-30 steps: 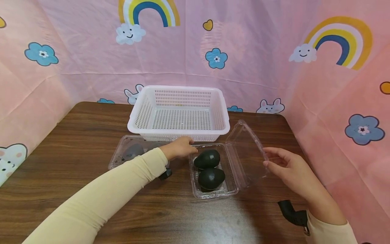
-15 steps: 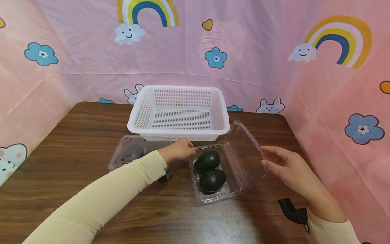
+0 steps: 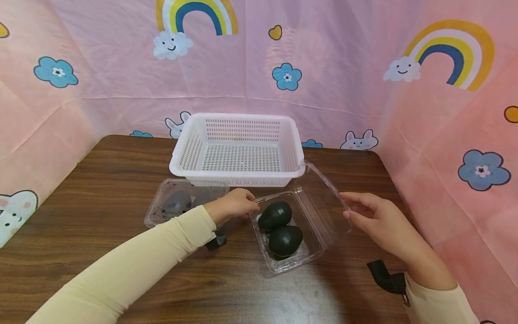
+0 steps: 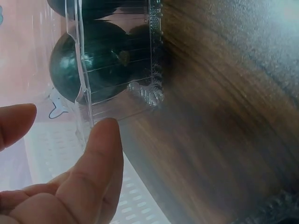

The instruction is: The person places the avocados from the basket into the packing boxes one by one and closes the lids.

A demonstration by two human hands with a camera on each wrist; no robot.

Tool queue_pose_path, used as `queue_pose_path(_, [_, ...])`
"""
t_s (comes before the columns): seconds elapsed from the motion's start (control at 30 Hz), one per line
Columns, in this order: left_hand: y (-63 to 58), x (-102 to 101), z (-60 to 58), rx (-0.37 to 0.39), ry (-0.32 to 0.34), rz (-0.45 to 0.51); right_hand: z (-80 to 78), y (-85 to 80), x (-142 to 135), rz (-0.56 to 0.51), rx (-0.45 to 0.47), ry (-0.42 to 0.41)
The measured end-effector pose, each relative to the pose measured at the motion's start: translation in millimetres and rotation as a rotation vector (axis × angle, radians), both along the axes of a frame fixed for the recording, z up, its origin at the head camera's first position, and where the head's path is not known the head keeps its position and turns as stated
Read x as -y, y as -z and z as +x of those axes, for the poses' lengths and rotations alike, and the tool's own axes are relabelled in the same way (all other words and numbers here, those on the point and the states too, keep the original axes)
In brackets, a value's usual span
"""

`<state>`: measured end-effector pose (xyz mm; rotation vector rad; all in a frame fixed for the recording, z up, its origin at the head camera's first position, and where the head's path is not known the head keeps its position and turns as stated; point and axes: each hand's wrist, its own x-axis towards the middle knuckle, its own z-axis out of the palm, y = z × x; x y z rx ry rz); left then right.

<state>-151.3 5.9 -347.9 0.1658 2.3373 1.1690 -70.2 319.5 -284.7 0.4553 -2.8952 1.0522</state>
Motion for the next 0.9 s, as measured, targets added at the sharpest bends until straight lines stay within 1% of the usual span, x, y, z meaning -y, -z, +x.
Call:
queue_pose_path(0.2, [0.2,3.1,4.9,0.025,-0.033,0.051,-1.8,-1.7,4.9,0.005,-0.035,-0.034])
queue_pose_path(0.27, [1.1,4.1,5.9,0.04,-0.04,0.086,-2.5,-3.1,6.6,0.015,-0.043,-0.047])
queue_pose_path(0.37, [3.2,5.5,7.4,0.053,-0.056,0.128,-3.7,-4.9,9.5,0.04,-0.049,-0.053])
queue_pose_path(0.5, [5.0,6.7,8.9,0.068,-0.077,0.17,-5.5,-5.6,11.9,0.046,-0.038,-0.067])
queue_pose_path(0.77, [5.6,5.3,14.4,0.1,-0.088,0.195,-5.4,-3.3,14.6,0.021,-0.036,-0.096])
queue_pose_path(0.9, [6.6,4.6,16.0,0.125,-0.08,0.212,-4.7,-2.0,15.2,0.016,-0.027,-0.116])
